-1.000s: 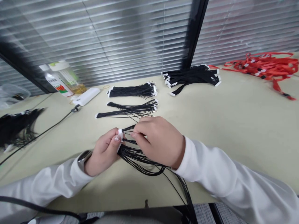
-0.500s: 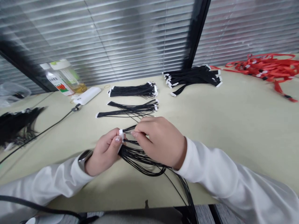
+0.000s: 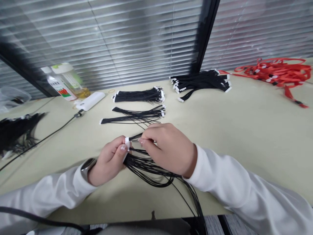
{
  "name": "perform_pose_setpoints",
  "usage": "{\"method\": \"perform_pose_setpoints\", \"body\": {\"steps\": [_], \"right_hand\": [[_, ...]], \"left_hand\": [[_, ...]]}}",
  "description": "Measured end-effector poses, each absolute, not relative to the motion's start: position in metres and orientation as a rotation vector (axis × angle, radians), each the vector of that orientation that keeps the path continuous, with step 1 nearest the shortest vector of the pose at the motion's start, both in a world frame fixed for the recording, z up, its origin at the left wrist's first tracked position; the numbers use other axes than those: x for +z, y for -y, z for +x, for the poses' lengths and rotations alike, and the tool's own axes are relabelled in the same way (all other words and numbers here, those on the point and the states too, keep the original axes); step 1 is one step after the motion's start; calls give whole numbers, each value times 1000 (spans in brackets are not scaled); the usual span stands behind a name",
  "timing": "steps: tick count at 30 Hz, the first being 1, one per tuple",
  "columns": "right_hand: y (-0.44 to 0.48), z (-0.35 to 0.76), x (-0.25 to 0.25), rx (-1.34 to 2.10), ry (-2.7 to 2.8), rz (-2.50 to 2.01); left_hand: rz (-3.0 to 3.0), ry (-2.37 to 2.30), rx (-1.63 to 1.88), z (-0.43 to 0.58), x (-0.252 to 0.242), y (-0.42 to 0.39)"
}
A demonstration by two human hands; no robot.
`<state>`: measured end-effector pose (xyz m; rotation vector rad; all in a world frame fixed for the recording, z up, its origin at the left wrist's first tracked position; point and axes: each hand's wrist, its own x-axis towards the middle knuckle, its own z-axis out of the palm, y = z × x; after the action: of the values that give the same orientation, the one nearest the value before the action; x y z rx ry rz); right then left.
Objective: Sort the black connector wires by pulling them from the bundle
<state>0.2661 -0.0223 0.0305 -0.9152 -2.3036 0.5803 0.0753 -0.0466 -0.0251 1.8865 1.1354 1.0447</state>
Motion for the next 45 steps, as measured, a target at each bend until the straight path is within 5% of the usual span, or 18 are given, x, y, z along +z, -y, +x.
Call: {"method": "perform_pose_setpoints", "body": {"steps": [22,31,45], "right_hand": [[18,261,14,376,2324,-865],[20,266,22,-495,2338,-1034],[-3,280,31,1531,1936,-1027]], "left_hand": [[1948,-1178,983,78,-21,46],[1638,-1289,1138,80,-22,31],[1515,-1181,1285,73,-30,31]]}}
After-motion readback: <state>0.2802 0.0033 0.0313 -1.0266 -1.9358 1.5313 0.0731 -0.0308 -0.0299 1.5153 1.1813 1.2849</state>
